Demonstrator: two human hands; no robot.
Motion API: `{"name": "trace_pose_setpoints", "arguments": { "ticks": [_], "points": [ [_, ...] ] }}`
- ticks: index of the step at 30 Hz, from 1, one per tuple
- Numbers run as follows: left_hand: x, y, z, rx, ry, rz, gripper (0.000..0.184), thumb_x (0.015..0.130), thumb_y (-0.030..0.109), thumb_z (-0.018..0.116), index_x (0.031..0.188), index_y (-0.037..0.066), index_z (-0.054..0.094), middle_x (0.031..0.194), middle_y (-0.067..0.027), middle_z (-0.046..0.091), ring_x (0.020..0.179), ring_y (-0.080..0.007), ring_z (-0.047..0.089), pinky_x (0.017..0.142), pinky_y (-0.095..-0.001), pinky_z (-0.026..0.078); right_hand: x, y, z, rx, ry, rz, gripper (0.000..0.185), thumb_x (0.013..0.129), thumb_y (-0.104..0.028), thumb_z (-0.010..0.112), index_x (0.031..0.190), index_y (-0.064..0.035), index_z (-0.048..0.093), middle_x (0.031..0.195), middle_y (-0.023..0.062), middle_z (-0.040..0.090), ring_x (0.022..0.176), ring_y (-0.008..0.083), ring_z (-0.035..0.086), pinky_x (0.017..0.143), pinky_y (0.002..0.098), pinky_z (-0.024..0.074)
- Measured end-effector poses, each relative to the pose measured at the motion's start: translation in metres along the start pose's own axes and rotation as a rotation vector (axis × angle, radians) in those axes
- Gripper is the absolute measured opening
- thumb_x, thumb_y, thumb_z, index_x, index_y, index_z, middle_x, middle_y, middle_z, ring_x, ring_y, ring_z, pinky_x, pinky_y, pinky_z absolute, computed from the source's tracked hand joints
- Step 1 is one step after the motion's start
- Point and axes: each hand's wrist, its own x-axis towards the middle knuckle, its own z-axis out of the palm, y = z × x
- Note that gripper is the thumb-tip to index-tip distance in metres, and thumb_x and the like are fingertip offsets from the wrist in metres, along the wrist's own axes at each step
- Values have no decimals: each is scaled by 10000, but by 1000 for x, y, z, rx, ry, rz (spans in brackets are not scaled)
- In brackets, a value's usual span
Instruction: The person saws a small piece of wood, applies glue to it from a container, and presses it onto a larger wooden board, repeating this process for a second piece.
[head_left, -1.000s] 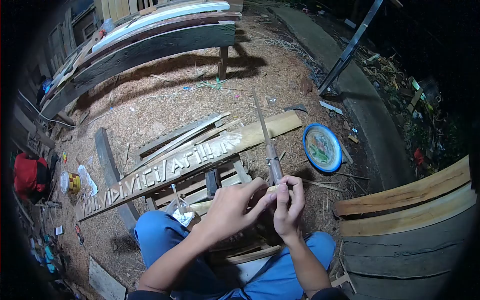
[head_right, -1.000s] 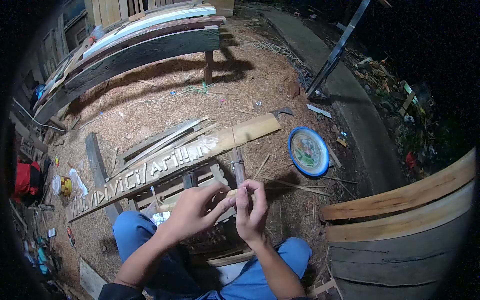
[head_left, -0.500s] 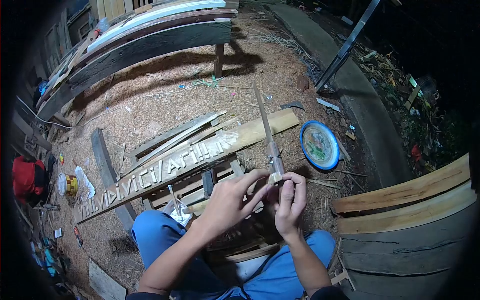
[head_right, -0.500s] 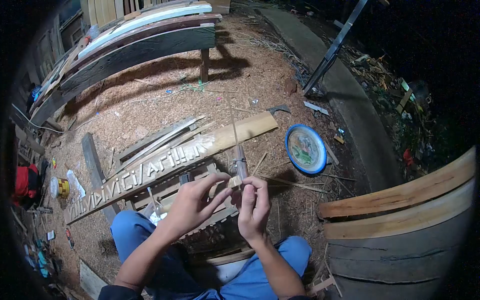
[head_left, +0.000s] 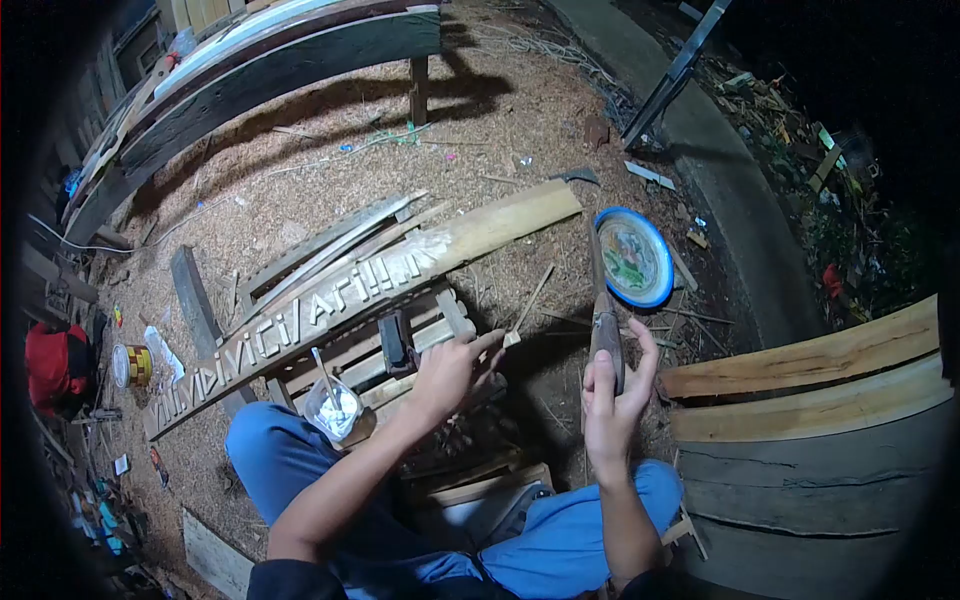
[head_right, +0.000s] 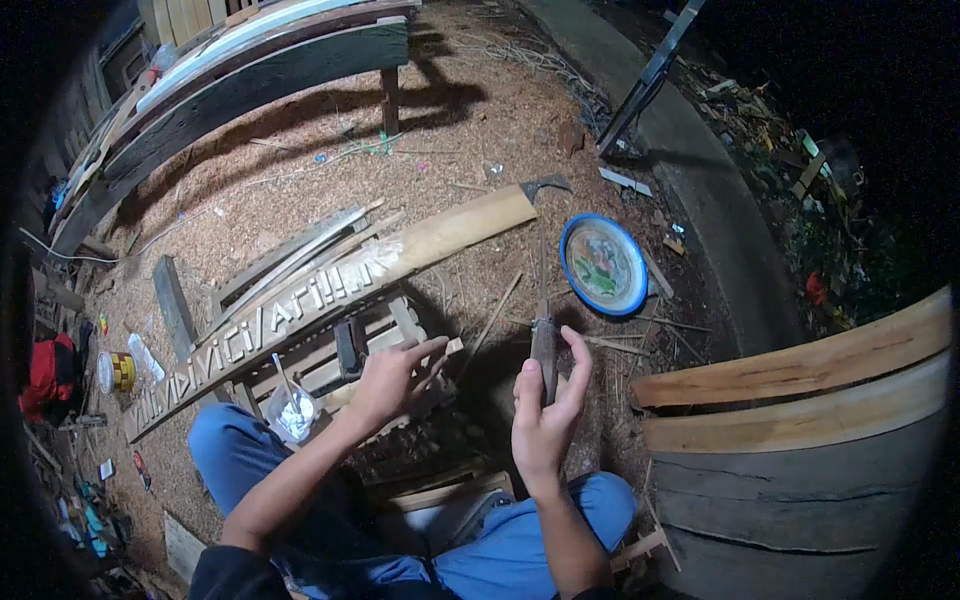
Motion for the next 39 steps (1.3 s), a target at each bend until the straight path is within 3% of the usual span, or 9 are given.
{"name": "trace_pose_setpoints", "arguments": {
  "ticks": [2, 7, 8, 11, 19, 21, 30, 32, 39],
  "points": [
    [-1, -10, 18, 72, -5, -3, 297, 955, 289, 632, 1224, 180, 697, 880, -175, 656, 749, -394, 679, 641, -485, 546, 0, -1, -7, 29, -19, 121, 505, 1033, -126, 520, 1487, -181, 307, 729, -16, 477, 513, 17, 372, 426, 174, 279],
    [-12, -23, 40, 266, -114, -75, 500, 889, 214, 654, 1384, 261, 601, 888, -141, 620, 758, -357, 683, 650, -476, 551, 2, 10, -16, 120, -109, 395, 511, 1034, -137, 515, 1493, -170, 293, 727, -15, 454, 503, 19, 359, 416, 186, 282],
    [-12, -30, 45, 322, -119, -54, 620, 857, 198, 661, 1457, 253, 519, 912, -141, 606, 788, -349, 675, 662, -464, 549, 1, 14, -17, 113, -145, 427, 514, 1034, -142, 517, 1494, -171, 292, 715, -18, 448, 498, 18, 355, 414, 187, 279],
    [-11, -36, 46, 299, -38, 48, 644, 834, 185, 667, 1459, 210, 511, 917, -154, 612, 823, -348, 657, 686, -455, 549, -5, 23, -15, 140, -235, 501, 515, 1036, -159, 525, 1498, -161, 297, 651, -43, 410, 461, 15, 328, 403, 191, 266],
    [-17, -44, 48, 349, -55, 64, 565, 802, 148, 665, 1362, 195, 603, 932, -143, 622, 828, -325, 657, 699, -445, 558, -20, 37, -15, 15, -362, 423, 355, 1044, -191, 561, 1362, -39, 520, 604, -55, 417, 461, 11, 344, 403, 203, 257],
    [-19, -47, 48, 360, -58, 62, 551, 798, 151, 665, 1345, 200, 617, 932, -138, 624, 828, -319, 661, 688, -445, 561, -21, 28, -14, 61, -312, 473, 356, 1024, -206, 595, 1340, -44, 567, 671, -40, 507, 506, 20, 431, 426, 209, 341],
    [-17, -46, 41, 332, -133, 57, 458, 809, 170, 656, 1265, 215, 662, 955, -157, 654, 807, -338, 695, 632, -448, 563, -27, 26, -4, 70, -386, 528, 376, 1030, -205, 592, 1365, -38, 549, 665, -36, 499, 513, 26, 419, 430, 211, 322],
    [-14, -41, 36, 332, -179, 21, 324, 847, 192, 647, 1170, 210, 668, 906, -157, 651, 800, -335, 704, 627, -435, 557, -28, 23, -2, 74, -377, 542, 371, 1032, -204, 590, 1361, -37, 553, 665, -36, 499, 513, 26, 419, 430, 211, 321],
    [-12, -50, 37, 289, -157, 27, 296, 840, 176, 637, 1130, 214, 679, 893, -160, 669, 766, -338, 713, 589, -452, 548, -40, 25, 1, 74, -338, 529, 355, 1039, -185, 568, 1355, -24, 556, 688, -34, 522, 528, 23, 419, 443, 211, 313]
  ]
}}
